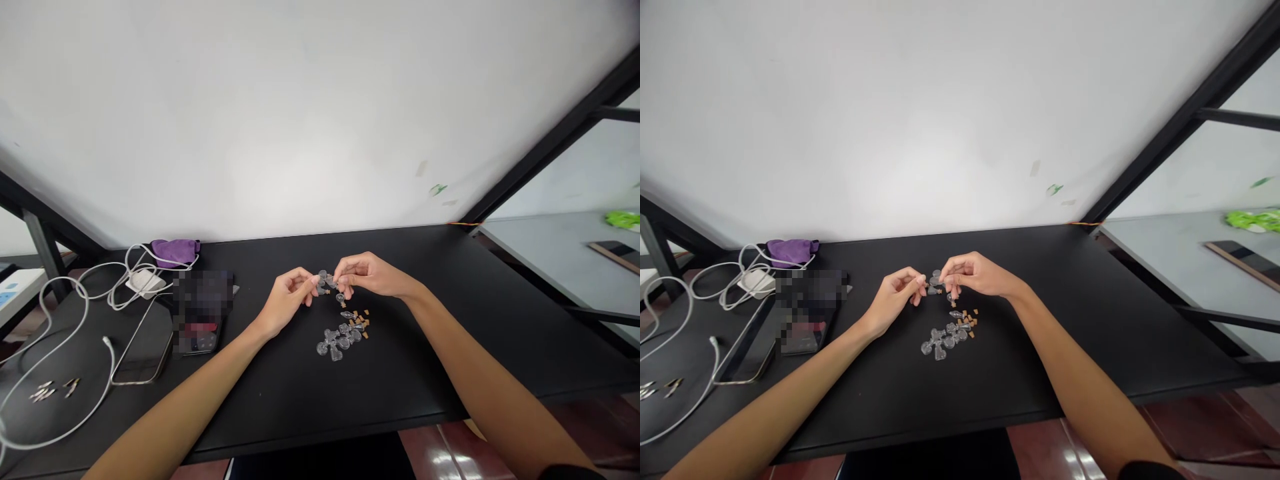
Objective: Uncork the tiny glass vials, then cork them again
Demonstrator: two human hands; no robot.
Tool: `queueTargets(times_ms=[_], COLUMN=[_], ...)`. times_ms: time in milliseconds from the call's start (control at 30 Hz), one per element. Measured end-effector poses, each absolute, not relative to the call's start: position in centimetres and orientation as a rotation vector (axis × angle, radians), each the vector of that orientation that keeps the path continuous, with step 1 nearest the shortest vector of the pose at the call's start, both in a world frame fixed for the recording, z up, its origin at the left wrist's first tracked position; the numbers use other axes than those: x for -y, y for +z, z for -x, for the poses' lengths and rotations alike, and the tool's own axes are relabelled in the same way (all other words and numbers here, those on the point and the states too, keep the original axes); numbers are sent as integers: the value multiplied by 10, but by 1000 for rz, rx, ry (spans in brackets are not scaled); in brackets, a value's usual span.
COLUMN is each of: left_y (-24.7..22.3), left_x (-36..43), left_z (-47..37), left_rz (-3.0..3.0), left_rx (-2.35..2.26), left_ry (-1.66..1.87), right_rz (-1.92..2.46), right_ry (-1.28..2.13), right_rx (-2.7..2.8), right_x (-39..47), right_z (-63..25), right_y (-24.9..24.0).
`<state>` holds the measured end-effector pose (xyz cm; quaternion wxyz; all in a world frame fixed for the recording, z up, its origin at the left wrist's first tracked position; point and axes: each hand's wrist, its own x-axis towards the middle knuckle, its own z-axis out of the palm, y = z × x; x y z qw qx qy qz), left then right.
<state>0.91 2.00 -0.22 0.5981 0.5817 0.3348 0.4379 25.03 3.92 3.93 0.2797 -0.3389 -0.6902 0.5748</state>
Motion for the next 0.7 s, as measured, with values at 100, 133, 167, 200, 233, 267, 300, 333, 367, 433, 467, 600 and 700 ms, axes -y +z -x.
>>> queueTargets(times_ms=[100,133,167,200,233,267,300,333,367,433,467,600,700], left_y=[-4,-4,-5,-6,-6,-7,-7,-7,-8,-8,-8,-7,-6], left_x=[-20,-20,-20,-19,-19,-19,-19,-19,-19,-19,-19,-17,-15], left_z=[-9,-9,-10,-10,-10,-10,-10,-10,-10,-10,-10,-10,-11], left_rz=[-1379,-1389,-1400,-1409,-1416,-1421,-1423,-1422,-1420,-1420,-1423,-1456,-1499], left_rx=[-788,-794,-804,-815,-826,-838,-850,-862,-873,-894,-901,-922,-935], left_ry=[1041,1053,1067,1081,1094,1104,1111,1116,1119,1130,1138,1171,1184], right_rz=[927,937,949,962,975,985,992,999,1004,1018,1028,1083,1124], right_ry=[1543,1540,1538,1538,1539,1541,1545,1547,1549,1551,1552,1558,1550], right_rx=[1866,1871,1877,1886,1898,1912,1927,1940,1955,1990,2008,2061,2083], right_x=[-40,-40,-40,-40,-40,-40,-40,-41,-41,-40,-40,-38,-36], right_z=[-254,-255,-257,-259,-260,-262,-263,-264,-264,-264,-264,-260,-257], right_y=[40,41,41,42,43,43,44,44,45,46,46,47,47])
